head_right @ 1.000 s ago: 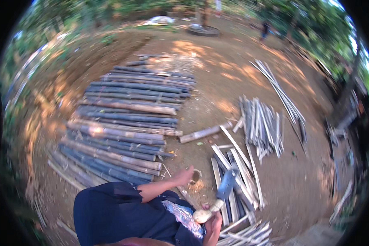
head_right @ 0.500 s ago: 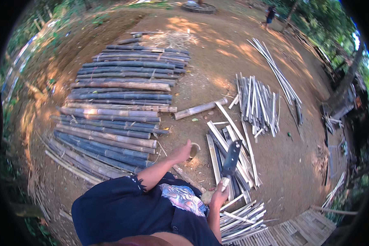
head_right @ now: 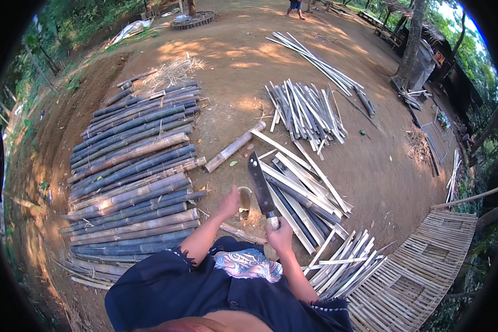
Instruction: The person splits pieces of bamboo using a large knife by hand. They hold a length of bamboo vertically against a log on the ground and strike the end with the knife to split it into thinner strips, occasionally using their foot to stabilize the bamboo.
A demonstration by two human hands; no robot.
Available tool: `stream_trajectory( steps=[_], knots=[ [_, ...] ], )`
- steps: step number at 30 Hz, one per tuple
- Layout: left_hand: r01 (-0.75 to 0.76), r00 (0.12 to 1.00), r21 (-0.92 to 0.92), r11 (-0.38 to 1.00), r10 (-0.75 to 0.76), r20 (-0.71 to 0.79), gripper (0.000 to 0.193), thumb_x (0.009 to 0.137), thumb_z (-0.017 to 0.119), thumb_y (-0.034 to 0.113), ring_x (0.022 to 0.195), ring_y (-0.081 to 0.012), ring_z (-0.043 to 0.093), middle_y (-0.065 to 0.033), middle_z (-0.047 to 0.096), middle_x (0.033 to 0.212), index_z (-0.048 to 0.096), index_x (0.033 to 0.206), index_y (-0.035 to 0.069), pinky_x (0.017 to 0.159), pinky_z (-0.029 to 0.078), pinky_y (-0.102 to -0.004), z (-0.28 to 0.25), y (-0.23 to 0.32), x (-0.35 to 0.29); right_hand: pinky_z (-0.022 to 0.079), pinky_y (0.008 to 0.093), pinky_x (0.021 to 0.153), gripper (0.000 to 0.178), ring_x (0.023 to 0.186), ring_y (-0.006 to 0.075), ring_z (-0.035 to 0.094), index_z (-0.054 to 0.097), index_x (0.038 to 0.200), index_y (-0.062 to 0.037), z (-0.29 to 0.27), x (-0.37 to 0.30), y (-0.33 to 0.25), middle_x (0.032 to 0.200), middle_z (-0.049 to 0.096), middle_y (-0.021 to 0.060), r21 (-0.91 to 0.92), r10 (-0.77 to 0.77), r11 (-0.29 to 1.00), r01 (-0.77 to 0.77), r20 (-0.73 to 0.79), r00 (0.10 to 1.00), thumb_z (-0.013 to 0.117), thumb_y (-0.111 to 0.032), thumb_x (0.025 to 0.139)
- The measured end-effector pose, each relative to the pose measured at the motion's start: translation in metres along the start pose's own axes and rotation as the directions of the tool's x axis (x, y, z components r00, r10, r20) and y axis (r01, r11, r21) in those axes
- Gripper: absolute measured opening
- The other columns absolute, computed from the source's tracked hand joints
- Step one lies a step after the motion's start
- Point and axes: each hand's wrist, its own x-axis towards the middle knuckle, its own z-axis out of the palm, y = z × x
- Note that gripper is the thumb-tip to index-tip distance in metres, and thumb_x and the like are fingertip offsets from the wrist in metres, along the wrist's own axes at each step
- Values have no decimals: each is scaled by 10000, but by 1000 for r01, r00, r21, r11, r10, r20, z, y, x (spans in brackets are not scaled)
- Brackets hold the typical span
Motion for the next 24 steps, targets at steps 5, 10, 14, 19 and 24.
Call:
stream_trajectory(
  steps=[5, 10, 14, 19, 24],
  knots=[
    [-29, 1000, -18, 999, 29, -11, 333, 1031, 441, 270, 909, -519, 659, -316, 687, 941, 360, 1255, 38, 800, 484, -613, -4, -2, 3, 472, 390, 535, 260, 548, 235, 625, 617, 960, 35, 15, 11, -18, 689, 644, 161, -309, -208, 932, 188, -33, 978, 732, -181, 871],
    [-50, 996, -7, 999, 50, -78, 335, 1027, 448, 276, 886, -526, 654, -323, 679, 914, 394, 1239, 23, 787, 485, -613, 6, -20, 7, 505, 502, 695, 315, 785, 453, 674, 621, 915, 27, 38, 6, -9, 805, 663, 284, -410, -199, 893, 184, 4, 980, 748, -257, 866],
    [-74, 995, -56, 996, 70, -73, 371, 1034, 454, 348, 925, -535, 644, -346, 665, 945, 462, 1206, 19, 827, 493, -612, 2, -22, 8, 494, 523, 714, 310, 804, 495, 642, 587, 932, 33, 44, 6, 12, 822, 646, 295, -442, -321, 847, 295, 17, 947, 747, -222, 857],
    [0, 999, -189, 982, 11, 54, 402, 1038, 443, 374, 1023, -525, 627, -350, 662, 1030, 482, 1207, 12, 900, 471, -595, -5, -20, -1, 508, 496, 699, 361, 785, 457, 662, 587, 1097, 40, 43, 0, 13, 830, 665, 269, -386, -241, 889, 245, 60, 969, 739, -187, 861],
    [47, 998, -287, 957, -33, 52, 395, 1042, 431, 368, 1035, -529, 627, -348, 665, 1046, 493, 1212, 17, 908, 467, -595, -3, -22, -8, 521, 492, 705, 373, 799, 464, 676, 597, 1095, 42, 47, -8, -5, 832, 676, 272, -430, -259, 866, 255, 52, 965, 742, -227, 880]
  ],
)
